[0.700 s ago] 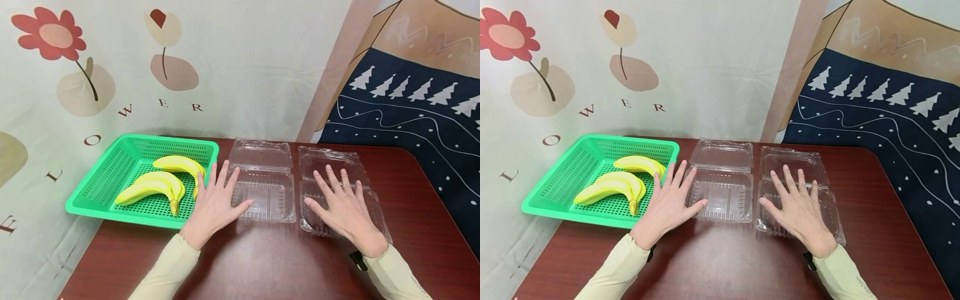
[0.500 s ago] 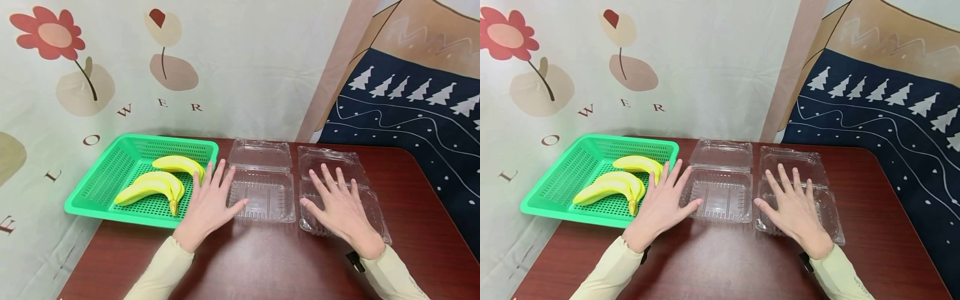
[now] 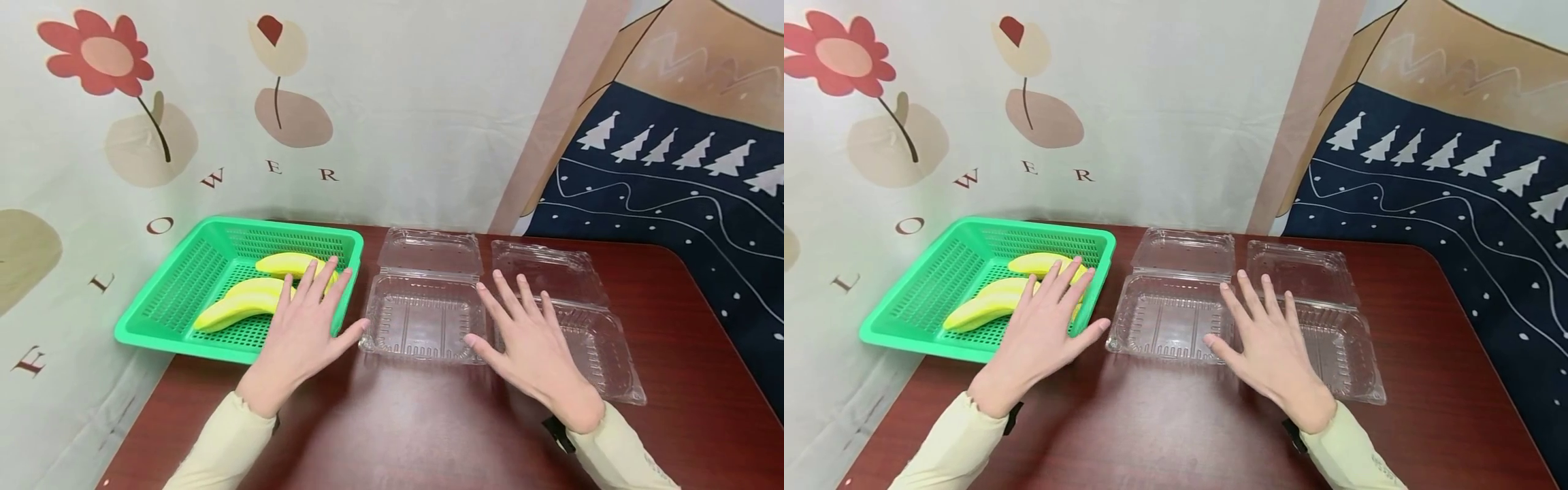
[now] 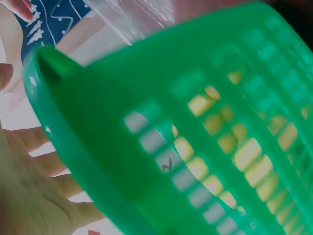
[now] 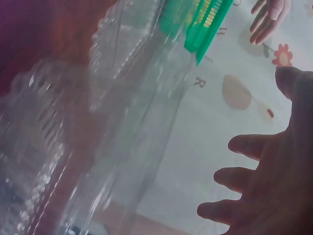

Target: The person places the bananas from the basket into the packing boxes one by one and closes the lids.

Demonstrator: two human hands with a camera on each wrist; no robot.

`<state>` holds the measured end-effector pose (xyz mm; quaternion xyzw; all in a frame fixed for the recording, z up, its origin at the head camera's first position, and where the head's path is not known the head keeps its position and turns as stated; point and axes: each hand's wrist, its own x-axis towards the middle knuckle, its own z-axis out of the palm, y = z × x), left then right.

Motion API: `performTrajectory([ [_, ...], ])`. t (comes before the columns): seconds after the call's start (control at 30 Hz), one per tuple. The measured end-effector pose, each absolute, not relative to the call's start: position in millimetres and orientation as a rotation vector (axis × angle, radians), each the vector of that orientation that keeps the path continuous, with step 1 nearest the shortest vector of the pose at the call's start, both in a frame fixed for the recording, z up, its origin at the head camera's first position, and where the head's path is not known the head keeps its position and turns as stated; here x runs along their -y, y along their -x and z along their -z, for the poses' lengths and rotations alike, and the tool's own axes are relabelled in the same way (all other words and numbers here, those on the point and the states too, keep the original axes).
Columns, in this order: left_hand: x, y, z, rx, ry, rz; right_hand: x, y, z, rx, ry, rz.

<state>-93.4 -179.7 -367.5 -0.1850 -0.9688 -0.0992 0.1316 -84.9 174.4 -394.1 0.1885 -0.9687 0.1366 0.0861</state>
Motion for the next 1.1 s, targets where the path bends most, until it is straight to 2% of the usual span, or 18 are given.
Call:
performTrajectory([
  [0.53,253.1,100.7,365.5,2.75,0.554,0.305,-112.8,84.4,395.2,2.726,-0.876,-0.366],
  [1.1,303.2,113.3,363.3,2.922,0.63,0.196,-42.5,83.2,397.2,2.71,-1.149,-0.294],
])
